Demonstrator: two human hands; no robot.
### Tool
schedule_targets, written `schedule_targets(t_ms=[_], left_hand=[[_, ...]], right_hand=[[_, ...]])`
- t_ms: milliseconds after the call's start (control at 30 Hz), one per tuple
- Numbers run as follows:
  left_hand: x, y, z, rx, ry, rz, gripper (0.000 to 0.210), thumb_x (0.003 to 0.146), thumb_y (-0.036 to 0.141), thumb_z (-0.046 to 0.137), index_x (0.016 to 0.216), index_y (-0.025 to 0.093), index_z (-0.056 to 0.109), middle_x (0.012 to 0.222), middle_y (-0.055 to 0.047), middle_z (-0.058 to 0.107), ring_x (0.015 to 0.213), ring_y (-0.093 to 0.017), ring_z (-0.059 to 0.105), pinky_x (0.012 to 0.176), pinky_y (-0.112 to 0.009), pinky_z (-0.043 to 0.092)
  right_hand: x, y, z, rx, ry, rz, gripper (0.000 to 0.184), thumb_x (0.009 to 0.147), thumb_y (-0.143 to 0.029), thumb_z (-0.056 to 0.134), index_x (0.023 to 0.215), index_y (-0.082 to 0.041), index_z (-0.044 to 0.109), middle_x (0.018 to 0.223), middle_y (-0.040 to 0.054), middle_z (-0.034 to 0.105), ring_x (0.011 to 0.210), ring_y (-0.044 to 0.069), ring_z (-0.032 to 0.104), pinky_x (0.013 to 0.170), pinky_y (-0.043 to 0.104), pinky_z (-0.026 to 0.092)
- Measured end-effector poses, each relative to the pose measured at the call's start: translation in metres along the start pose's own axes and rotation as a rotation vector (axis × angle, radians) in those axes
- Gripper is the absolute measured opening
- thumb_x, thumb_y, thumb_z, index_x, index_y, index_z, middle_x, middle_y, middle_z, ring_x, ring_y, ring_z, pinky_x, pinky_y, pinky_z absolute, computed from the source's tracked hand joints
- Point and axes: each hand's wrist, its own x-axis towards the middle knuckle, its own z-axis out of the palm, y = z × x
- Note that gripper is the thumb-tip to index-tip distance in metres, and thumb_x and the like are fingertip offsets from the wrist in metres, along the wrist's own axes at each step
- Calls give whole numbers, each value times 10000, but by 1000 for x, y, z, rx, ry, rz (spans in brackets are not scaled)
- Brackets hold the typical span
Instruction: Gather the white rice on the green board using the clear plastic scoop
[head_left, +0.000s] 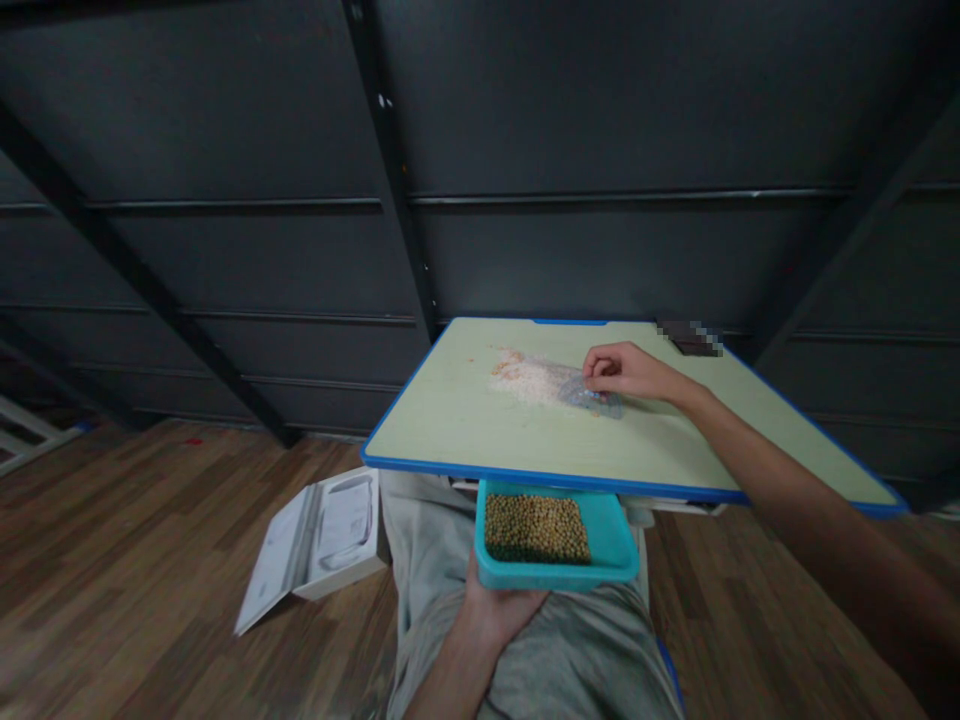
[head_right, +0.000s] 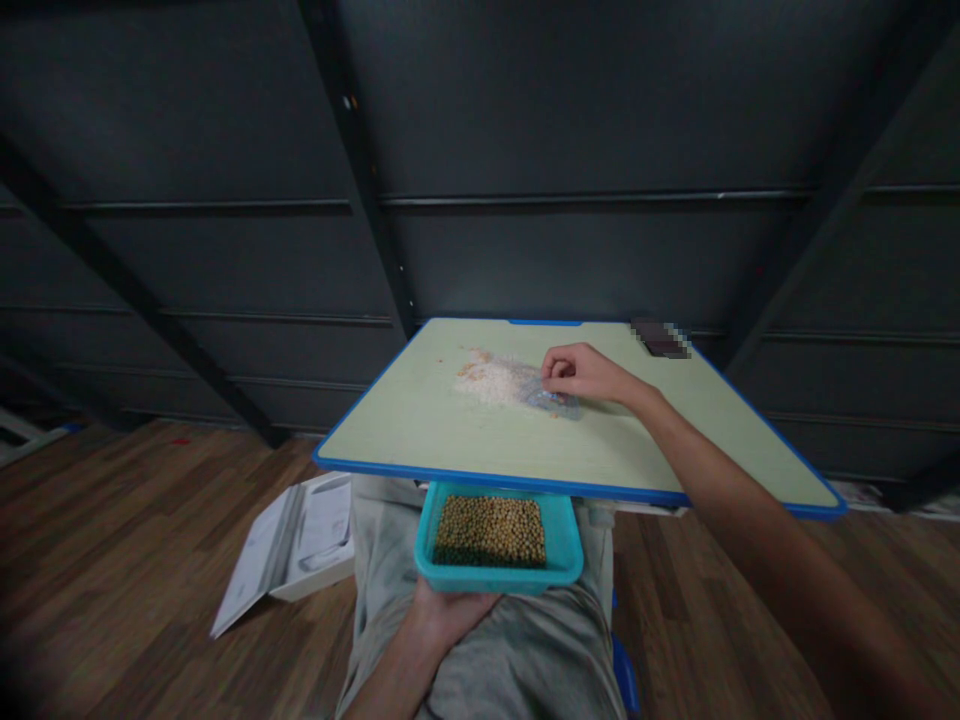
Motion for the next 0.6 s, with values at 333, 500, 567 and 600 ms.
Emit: schedule_targets(t_ms=[333, 500, 567, 600], left_hand=[[1, -1, -9, -1, -1, -5, 477, 941, 369, 579, 1406, 271, 616, 1320, -88, 745, 1280, -307, 641, 1138, -547, 442], [-1, -1, -7, 46, 26, -13, 538, 875, 413, 662, 1388, 251, 634, 1313, -96, 749, 1288, -319, 634, 1153, -516, 441], [-2, -1, -2, 73, 34, -5, 515, 874, 422, 654, 1362, 257, 656, 1287, -78, 763, 1282, -318, 641, 1154, -500, 444], [-3, -1, 1, 81, 36, -4, 497, 879, 419, 644, 1349, 259, 666, 1279, -69, 768, 1279, -317, 643, 1153, -496, 446]], right_hand=[[-4, -14, 17, 227, -223, 84, 253, 778, -366, 831, 850, -164, 696, 654, 15, 715, 568, 126, 632, 534, 246, 453], [-6, -27, 38, 299, -389, 112, 309, 772, -387, 861, 902, -149, 713, 702, 39, 753, 591, 133, 670, 557, 245, 501], [-8, -34, 45, 331, -441, 99, 304, 794, -386, 848, 929, -153, 708, 711, 39, 757, 587, 139, 676, 572, 260, 523], [-8, -37, 48, 345, -458, 92, 302, 802, -389, 841, 938, -157, 705, 714, 38, 758, 587, 143, 680, 575, 267, 530]])
